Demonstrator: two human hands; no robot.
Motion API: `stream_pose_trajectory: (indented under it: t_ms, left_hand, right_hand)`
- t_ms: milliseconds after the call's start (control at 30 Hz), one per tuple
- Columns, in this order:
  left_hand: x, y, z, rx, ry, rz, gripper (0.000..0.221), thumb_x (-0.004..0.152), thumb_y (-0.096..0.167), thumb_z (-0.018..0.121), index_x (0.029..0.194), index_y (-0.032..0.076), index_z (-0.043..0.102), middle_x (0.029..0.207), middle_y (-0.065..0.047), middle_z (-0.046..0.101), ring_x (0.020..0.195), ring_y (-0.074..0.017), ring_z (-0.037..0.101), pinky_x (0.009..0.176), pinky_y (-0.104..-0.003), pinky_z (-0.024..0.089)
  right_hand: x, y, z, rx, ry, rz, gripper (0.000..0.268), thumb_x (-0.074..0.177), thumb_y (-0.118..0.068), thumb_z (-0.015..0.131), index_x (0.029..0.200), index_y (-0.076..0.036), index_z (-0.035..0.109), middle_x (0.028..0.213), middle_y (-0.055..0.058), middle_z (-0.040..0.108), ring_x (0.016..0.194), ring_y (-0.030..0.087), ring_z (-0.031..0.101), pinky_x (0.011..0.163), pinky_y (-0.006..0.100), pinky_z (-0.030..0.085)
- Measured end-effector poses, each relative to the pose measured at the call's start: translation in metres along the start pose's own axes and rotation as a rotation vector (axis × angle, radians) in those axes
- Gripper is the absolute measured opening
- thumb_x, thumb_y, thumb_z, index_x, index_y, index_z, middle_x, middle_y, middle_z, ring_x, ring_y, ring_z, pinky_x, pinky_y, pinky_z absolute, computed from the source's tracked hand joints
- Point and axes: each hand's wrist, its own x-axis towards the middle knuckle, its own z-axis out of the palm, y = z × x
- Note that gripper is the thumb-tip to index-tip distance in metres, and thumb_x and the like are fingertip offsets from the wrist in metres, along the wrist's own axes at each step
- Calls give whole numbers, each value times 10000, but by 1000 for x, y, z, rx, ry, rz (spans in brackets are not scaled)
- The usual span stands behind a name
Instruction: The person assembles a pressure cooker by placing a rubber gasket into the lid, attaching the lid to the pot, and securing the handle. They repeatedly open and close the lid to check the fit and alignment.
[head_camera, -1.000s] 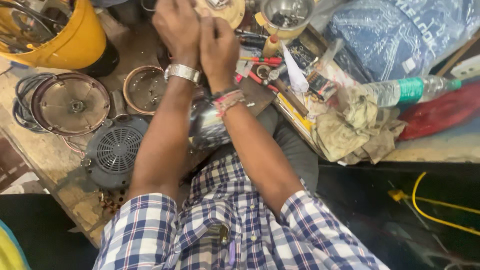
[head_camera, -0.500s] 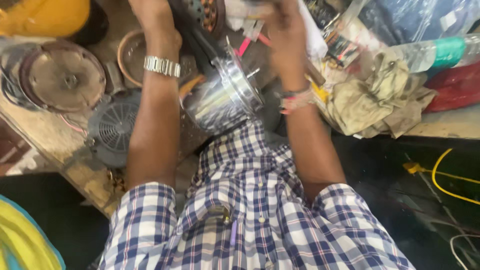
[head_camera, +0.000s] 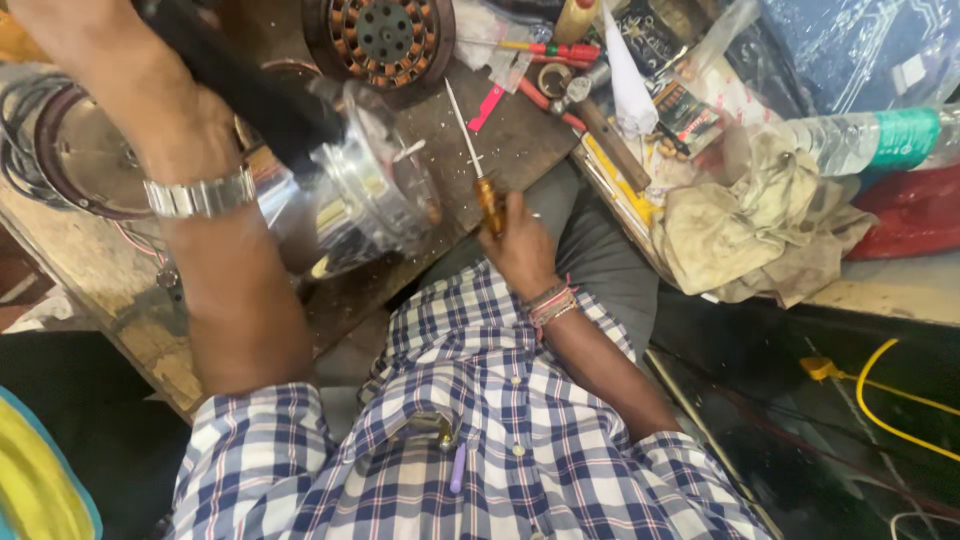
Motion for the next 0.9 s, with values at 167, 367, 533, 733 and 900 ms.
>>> stream_pose_trajectory:
  t_ms: [167, 367, 533, 733, 900]
  left_hand:
    - [-20, -18, 2, 114, -60, 152, 221, 1063, 81, 722, 1120, 30, 514, 978, -53, 542, 813, -180, 552, 696, -345, 475]
    - [-46, -67, 67, 304, -83, 367, 141, 1028, 71, 682, 1015, -1, 562, 987, -23, 551, 925, -147, 525, 838, -358, 458]
    - [-54, -100, 128, 33, 9, -178, 288, 935, 38, 620, 735, 4, 415, 658, 9, 388, 613, -164, 320, 574, -374, 250]
    - [-38, -103, 139, 504, -125, 355, 190, 1039, 161, 574, 955, -10, 572, 898, -142, 608, 785, -243, 572, 749, -437, 449]
    - [-13, -86, 129, 391, -197, 194, 176, 1000, 172, 547, 1034, 1, 573, 903, -110, 652, 797, -202, 618, 757, -386, 511]
  right_hand:
    - [43, 28, -23, -99, 202, -78, 313, 926, -212, 726, 1214, -118, 646, 1016, 197, 621, 808, 413, 658, 627, 504, 520]
    - [96, 9, -54, -304, 357, -271, 328, 877, -152, 697, 1203, -168, 725, 1085, 164, 645, 820, 368, 654, 673, 457, 531]
    - [131, -27, -86, 1085, 203, 53, 304, 1086, -275, 619, 1165, -4, 730, 997, 63, 655, 890, 169, 632, 846, 405, 615]
    - [201, -99, -67, 1042, 333, -148, 432, 1090, -365, 581, 1069, 45, 716, 917, 83, 676, 841, 145, 576, 750, 359, 494]
    - [198, -148, -51, 585, 658, -168, 415, 1073, -402, 551, 974, -26, 695, 909, 145, 684, 817, 164, 596, 723, 334, 490]
